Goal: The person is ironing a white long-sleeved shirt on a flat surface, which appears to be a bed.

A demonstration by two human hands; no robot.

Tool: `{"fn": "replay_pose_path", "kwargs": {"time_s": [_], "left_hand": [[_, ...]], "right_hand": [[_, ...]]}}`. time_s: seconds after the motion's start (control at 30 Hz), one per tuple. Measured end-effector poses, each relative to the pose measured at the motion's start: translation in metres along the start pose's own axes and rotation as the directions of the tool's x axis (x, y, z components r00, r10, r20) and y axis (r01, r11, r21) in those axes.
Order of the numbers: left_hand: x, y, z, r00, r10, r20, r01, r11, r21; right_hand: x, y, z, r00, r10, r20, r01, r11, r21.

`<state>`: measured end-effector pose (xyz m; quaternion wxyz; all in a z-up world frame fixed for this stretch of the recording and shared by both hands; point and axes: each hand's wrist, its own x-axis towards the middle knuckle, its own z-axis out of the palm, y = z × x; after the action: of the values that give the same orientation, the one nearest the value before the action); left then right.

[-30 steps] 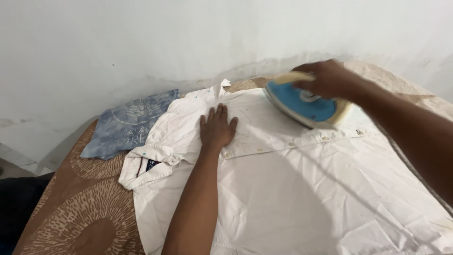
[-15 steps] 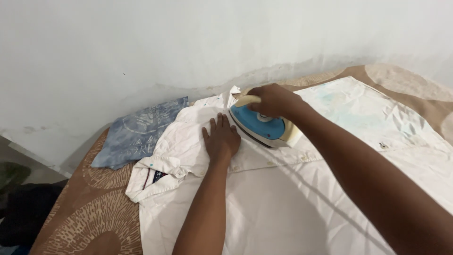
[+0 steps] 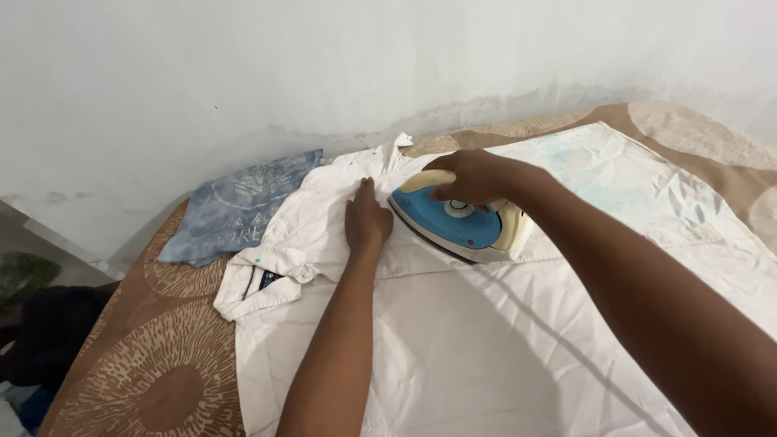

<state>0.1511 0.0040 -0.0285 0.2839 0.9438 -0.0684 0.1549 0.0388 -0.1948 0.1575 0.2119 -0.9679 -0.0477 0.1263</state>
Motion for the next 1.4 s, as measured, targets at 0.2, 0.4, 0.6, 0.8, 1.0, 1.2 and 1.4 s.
{"fn": "replay_pose_path", "kwargs": {"time_s": [0.2, 0.4, 0.6, 0.8, 1.0, 1.2, 1.4], "left_hand": [[0.000, 0.006, -0.004, 0.989, -0.090, -0.117, 0.063, 0.975, -0.215], [0.002, -0.035, -0.026, 0.996, -0.011, -0.084, -0.008, 0.975, -0.222], [-0.020, -0.070, -0.094, 0.906, 0.248, 0.341, -0.204, 0.966, -0.160], [-0.070, -0.083, -0.110, 0.897, 0.406, 0.175, -0.397, 0.914, -0.086], [-0.074, -0.075, -0.115, 0.893, 0.448, 0.047, -0.449, 0.894, -0.005], [-0.073, -0.065, -0.117, 0.935, 0.350, 0.060, -0.352, 0.935, 0.041], [-0.072, -0.067, -0.117, 0.963, 0.269, 0.012, -0.269, 0.959, 0.090]], "right_hand": [[0.036, -0.008, 0.024, 0.949, -0.175, -0.261, 0.158, 0.984, -0.084], [0.059, -0.025, 0.023, 0.949, -0.062, -0.309, 0.041, 0.996, -0.075], [-0.019, -0.007, -0.010, 1.000, 0.000, 0.031, 0.003, 0.996, -0.093], [-0.025, 0.010, -0.011, 0.991, 0.122, 0.061, -0.115, 0.987, -0.114], [0.022, -0.012, 0.016, 0.991, -0.067, -0.115, 0.056, 0.993, -0.103], [0.053, -0.076, 0.036, 0.996, -0.028, -0.090, 0.012, 0.984, -0.180], [0.058, -0.094, 0.037, 0.993, 0.022, -0.118, -0.044, 0.981, -0.188]]}}
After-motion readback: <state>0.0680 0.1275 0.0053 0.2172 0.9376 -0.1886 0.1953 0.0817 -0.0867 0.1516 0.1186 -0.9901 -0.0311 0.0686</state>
